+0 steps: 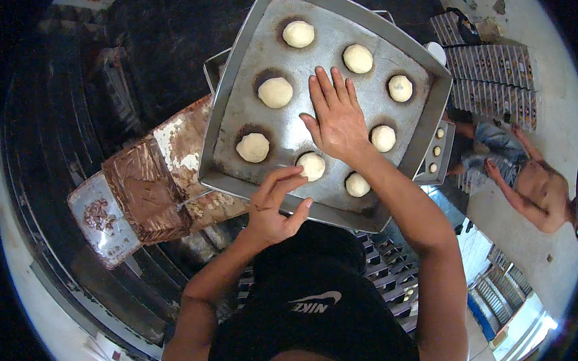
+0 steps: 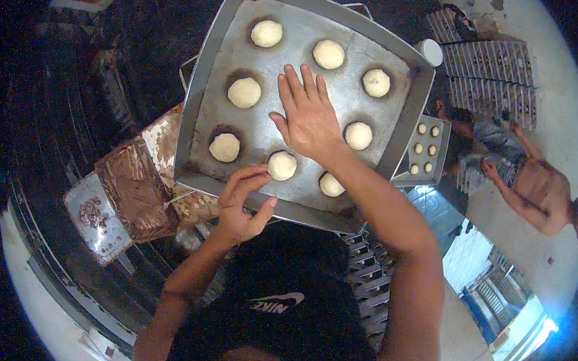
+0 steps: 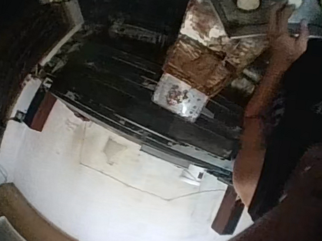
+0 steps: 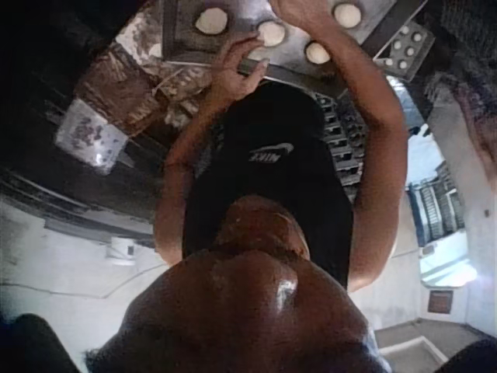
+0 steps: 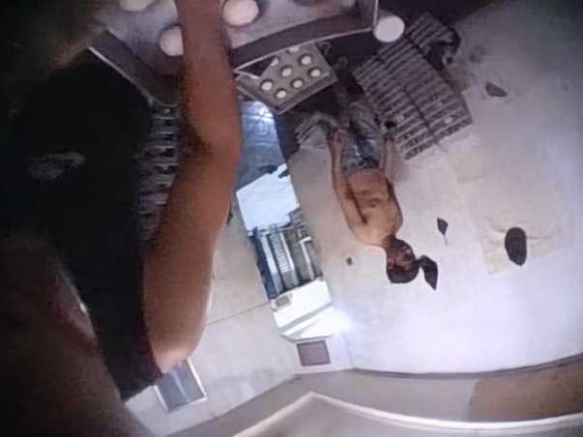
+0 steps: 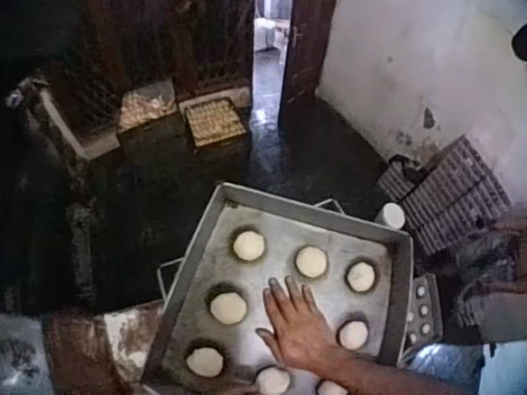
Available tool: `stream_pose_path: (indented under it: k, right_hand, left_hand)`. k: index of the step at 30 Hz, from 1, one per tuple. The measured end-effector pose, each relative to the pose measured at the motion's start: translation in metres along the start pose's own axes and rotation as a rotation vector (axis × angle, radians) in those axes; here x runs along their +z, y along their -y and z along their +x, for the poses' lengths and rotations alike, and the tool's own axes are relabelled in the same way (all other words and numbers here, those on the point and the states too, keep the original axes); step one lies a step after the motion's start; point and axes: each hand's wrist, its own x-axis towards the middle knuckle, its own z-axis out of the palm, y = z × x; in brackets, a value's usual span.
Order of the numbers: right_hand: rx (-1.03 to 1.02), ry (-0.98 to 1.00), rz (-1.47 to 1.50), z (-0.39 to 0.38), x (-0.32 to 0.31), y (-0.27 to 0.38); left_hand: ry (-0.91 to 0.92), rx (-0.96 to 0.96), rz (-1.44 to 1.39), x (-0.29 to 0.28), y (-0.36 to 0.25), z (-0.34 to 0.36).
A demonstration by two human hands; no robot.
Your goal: The person fills small pieces of dough with a dark paste using a small stick and places them onto a metal baking tray.
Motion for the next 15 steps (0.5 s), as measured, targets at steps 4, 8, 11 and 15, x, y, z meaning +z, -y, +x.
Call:
stream_pose_path:
  k: [4,8,11,15]
  right_hand:
    - [0.008,0.043,-0.083,0.002,-0.002,-0.005]
    - [0.101,-0.078,0.210,0.004,-0.018,-0.002]
    - [0.434,-0.282,0.716,-0.032,-0.082,-0.011]
    - [0.734,-0.686,0.272,-0.164,-0.077,-0.031]
  left_hand:
    - [0.127,0.006,-0.062,-0.014,-0.004,0.011]
    - [0.115,0.026,0.035,-0.019,-0.009,0.013]
    - [0.027,0.111,0.148,-0.049,-0.006,0.012]
    - [-0.578,0.147,0.779,-0.093,0.003,0.048]
